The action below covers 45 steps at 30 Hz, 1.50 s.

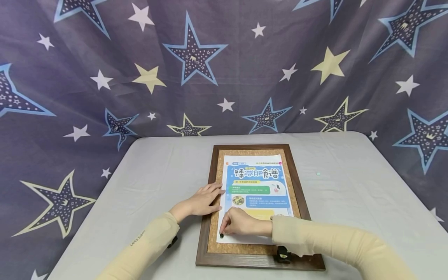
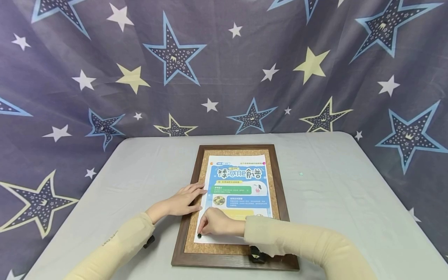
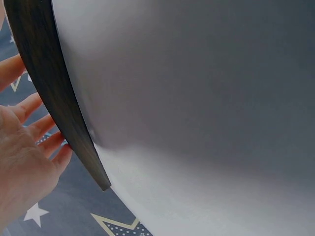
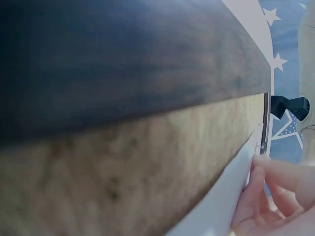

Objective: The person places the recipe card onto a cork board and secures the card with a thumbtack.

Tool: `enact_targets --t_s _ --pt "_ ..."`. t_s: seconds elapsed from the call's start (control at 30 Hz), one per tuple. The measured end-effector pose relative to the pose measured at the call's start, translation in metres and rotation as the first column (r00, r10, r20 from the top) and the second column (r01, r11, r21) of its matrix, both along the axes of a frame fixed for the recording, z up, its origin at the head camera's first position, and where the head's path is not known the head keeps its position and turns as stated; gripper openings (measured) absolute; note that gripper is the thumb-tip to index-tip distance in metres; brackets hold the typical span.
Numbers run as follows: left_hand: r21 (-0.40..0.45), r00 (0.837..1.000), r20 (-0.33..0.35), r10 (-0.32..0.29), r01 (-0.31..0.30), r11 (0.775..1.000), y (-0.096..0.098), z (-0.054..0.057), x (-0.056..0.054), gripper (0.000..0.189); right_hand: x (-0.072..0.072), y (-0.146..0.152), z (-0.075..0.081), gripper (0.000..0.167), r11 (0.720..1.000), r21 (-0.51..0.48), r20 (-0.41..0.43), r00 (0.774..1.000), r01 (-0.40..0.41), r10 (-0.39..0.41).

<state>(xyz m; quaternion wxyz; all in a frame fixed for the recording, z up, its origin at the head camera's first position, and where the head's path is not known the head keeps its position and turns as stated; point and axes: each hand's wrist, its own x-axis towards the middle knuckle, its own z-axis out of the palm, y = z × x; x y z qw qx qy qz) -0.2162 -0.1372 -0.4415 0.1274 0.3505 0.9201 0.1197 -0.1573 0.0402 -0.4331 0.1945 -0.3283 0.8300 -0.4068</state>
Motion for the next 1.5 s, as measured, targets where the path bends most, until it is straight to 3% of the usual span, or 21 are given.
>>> enact_targets --t_s 0.4,0.83,1.17,1.5 --pt "-0.001 1.000 0.018 0.001 -0.001 1.000 0.0004 0.0033 0.0007 0.054 -0.0015 0.0023 0.0004 0.014 0.997 0.011 -0.028 0.997 -0.078 0.078" --pt "-0.004 1.000 0.016 -0.001 0.001 1.000 0.0003 0.0036 0.0001 0.054 -0.0080 0.0059 -0.0015 0.016 0.987 -0.011 0.092 0.983 -0.160 0.161" --pt "0.000 1.000 0.013 -0.004 0.004 1.000 -0.0001 0.0034 0.0008 0.054 -0.0054 0.0037 -0.0032 0.008 0.992 0.007 0.059 0.990 -0.125 0.124" --pt "0.001 1.000 0.012 -0.005 0.005 1.000 -0.0005 0.0027 0.0010 0.054 -0.0048 0.0021 0.0021 0.007 0.986 0.034 0.055 0.985 -0.166 0.164"
